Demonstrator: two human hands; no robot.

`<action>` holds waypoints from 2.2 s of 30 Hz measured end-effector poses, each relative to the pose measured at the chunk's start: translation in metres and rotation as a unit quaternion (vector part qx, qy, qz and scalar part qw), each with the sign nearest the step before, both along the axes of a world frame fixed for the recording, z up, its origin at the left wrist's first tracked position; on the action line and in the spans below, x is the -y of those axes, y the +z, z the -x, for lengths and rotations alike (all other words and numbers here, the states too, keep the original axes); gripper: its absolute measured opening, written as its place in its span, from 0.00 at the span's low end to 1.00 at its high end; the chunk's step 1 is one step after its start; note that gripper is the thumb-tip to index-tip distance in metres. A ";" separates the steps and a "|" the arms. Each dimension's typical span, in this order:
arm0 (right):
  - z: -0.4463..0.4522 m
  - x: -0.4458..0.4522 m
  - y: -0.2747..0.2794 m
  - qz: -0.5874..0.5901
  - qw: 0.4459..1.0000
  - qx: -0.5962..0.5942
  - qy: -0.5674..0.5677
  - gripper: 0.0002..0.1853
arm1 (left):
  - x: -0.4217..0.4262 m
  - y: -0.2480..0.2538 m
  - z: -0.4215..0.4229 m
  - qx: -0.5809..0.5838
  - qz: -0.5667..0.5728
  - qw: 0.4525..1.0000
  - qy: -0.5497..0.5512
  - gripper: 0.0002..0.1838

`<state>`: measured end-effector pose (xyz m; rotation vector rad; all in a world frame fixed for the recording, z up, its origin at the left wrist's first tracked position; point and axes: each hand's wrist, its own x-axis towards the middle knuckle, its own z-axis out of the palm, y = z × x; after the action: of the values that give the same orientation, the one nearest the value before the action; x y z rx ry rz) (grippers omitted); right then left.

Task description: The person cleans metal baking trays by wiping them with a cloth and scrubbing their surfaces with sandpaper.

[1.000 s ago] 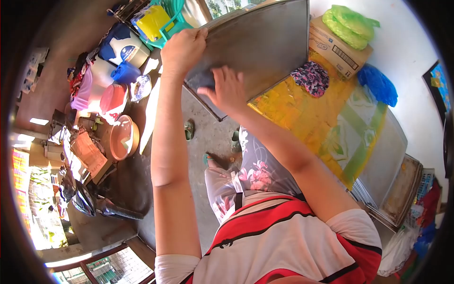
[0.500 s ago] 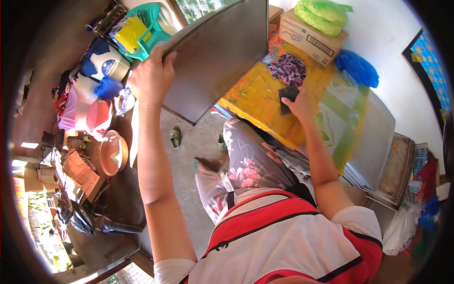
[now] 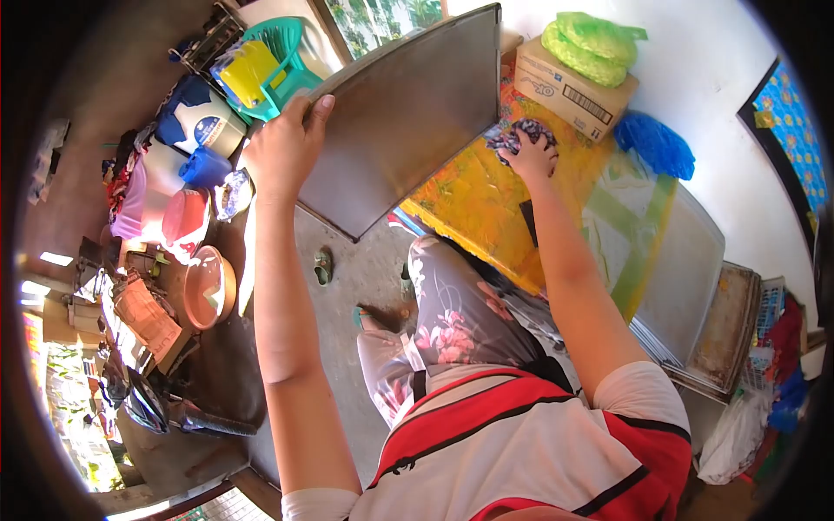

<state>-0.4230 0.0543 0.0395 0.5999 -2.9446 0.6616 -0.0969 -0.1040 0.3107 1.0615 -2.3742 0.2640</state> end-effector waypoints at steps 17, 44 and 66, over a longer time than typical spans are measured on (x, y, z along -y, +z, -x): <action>-0.157 0.121 0.165 0.465 0.815 -0.215 0.270 0.37 | 0.014 -0.011 0.009 -0.005 0.118 0.992 -0.043 0.21; -0.060 0.105 0.020 0.434 0.897 0.074 -0.038 0.27 | 0.050 -0.050 -0.036 -0.133 0.188 0.973 -0.023 0.18; -0.201 0.036 0.029 0.632 0.691 0.324 0.133 0.30 | 0.047 -0.047 -0.029 -0.127 0.215 0.968 -0.028 0.18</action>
<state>-0.2222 0.0184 0.0688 0.6175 -1.8348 2.9527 -0.0683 -0.1512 0.2634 0.7686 -1.9903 0.5582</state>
